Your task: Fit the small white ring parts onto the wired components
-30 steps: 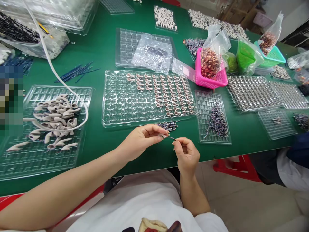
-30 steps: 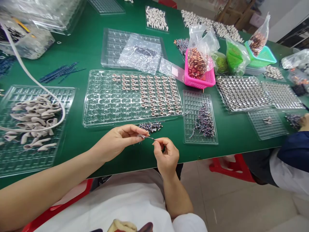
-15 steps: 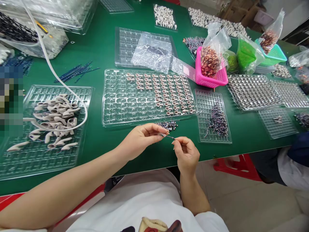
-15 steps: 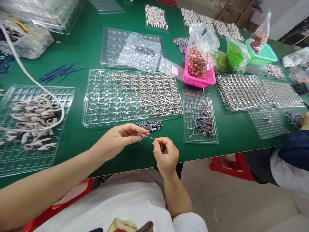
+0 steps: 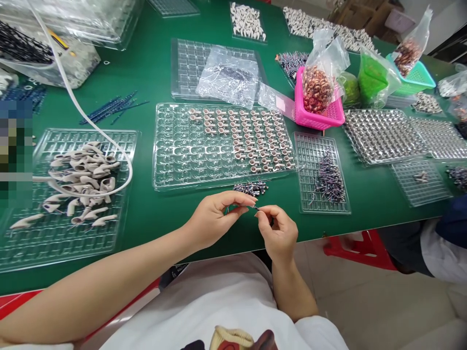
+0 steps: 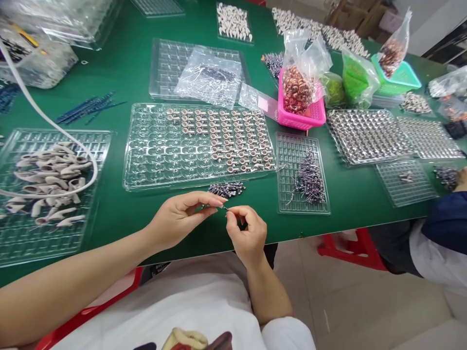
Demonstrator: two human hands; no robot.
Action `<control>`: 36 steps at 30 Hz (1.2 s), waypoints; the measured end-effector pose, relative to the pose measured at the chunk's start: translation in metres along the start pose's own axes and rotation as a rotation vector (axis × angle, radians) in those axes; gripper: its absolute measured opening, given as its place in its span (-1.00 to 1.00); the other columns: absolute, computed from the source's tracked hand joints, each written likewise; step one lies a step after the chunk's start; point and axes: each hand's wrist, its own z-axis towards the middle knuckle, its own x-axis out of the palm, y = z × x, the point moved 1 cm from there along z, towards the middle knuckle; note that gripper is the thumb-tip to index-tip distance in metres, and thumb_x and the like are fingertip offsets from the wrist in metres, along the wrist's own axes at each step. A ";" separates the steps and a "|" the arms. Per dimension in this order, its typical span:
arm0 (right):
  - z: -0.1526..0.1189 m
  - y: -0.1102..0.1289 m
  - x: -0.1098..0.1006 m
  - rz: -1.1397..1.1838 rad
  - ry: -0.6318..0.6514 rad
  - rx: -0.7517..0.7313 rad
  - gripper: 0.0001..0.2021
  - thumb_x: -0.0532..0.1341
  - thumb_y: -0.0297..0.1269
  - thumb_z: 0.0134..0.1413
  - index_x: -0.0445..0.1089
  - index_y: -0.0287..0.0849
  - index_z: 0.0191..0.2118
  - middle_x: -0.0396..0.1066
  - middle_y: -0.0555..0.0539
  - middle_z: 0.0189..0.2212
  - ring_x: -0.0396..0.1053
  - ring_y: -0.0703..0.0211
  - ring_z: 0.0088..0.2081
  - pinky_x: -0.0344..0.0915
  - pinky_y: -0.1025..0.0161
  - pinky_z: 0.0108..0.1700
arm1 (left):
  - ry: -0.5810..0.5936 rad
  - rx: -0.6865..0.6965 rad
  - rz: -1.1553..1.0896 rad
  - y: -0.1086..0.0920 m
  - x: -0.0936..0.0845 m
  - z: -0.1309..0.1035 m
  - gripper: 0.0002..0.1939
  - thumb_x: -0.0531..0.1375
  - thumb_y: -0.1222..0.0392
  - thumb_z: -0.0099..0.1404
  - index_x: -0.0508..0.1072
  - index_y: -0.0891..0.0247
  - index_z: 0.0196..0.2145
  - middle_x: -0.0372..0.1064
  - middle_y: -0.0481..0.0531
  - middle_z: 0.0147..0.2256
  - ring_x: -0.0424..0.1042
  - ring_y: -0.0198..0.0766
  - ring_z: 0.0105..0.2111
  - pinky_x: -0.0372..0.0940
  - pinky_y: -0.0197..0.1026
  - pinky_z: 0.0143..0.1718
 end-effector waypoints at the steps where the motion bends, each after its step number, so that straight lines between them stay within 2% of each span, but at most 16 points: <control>1: 0.000 0.000 0.000 -0.004 0.002 0.001 -0.90 0.20 -0.29 0.17 0.46 -0.11 -0.34 0.48 0.02 -0.45 0.38 0.27 -0.46 0.30 0.31 -0.42 | 0.002 0.015 0.017 0.001 0.000 0.000 -0.84 0.18 0.32 0.25 0.57 0.22 -0.27 0.55 0.05 -0.15 0.51 -0.16 -0.09 0.40 -0.15 0.02; 9: 0.002 0.002 0.001 -0.019 0.024 -0.018 -0.89 0.20 -0.30 0.15 0.46 -0.12 -0.37 0.44 0.03 -0.49 0.33 0.29 -0.49 0.27 0.32 -0.44 | 0.037 0.090 0.146 0.005 -0.002 0.000 -0.82 0.17 0.26 0.30 0.59 0.16 -0.23 0.56 0.04 -0.13 0.52 -0.15 -0.10 0.41 -0.11 0.02; 19: 0.002 0.002 0.001 -0.001 0.047 -0.086 -0.91 0.20 -0.35 0.16 0.47 -0.11 -0.32 0.47 0.02 -0.45 0.37 0.27 -0.45 0.30 0.30 -0.39 | 0.081 0.131 0.218 0.006 -0.002 0.000 -0.77 0.15 0.31 0.30 0.58 0.17 -0.18 0.57 0.03 -0.13 0.53 -0.17 -0.10 0.41 -0.15 -0.01; 29: 0.000 -0.003 -0.001 0.071 0.020 -0.133 -0.89 0.25 -0.34 0.18 0.48 -0.08 -0.17 0.53 -0.03 -0.31 0.46 0.21 -0.33 0.37 0.26 -0.32 | 0.043 -0.011 0.002 0.004 0.002 0.000 -0.82 0.19 0.31 0.26 0.58 0.25 -0.22 0.57 0.06 -0.15 0.54 -0.16 -0.11 0.44 -0.16 0.00; 32: 0.000 -0.004 -0.001 0.081 0.030 -0.134 -0.88 0.26 -0.32 0.17 0.46 -0.09 -0.16 0.51 -0.03 -0.34 0.44 0.21 -0.35 0.36 0.26 -0.34 | 0.018 0.014 -0.018 0.004 0.002 -0.001 -0.83 0.19 0.32 0.25 0.58 0.25 -0.24 0.57 0.06 -0.16 0.54 -0.17 -0.11 0.44 -0.16 -0.01; 36: 0.000 -0.004 0.000 0.089 0.009 -0.170 -0.90 0.25 -0.38 0.17 0.46 -0.10 -0.20 0.51 -0.02 -0.34 0.43 0.25 -0.36 0.35 0.29 -0.35 | 0.019 0.092 -0.005 0.007 0.002 -0.003 -0.82 0.19 0.37 0.24 0.58 0.25 -0.25 0.57 0.06 -0.16 0.55 -0.18 -0.12 0.46 -0.17 -0.04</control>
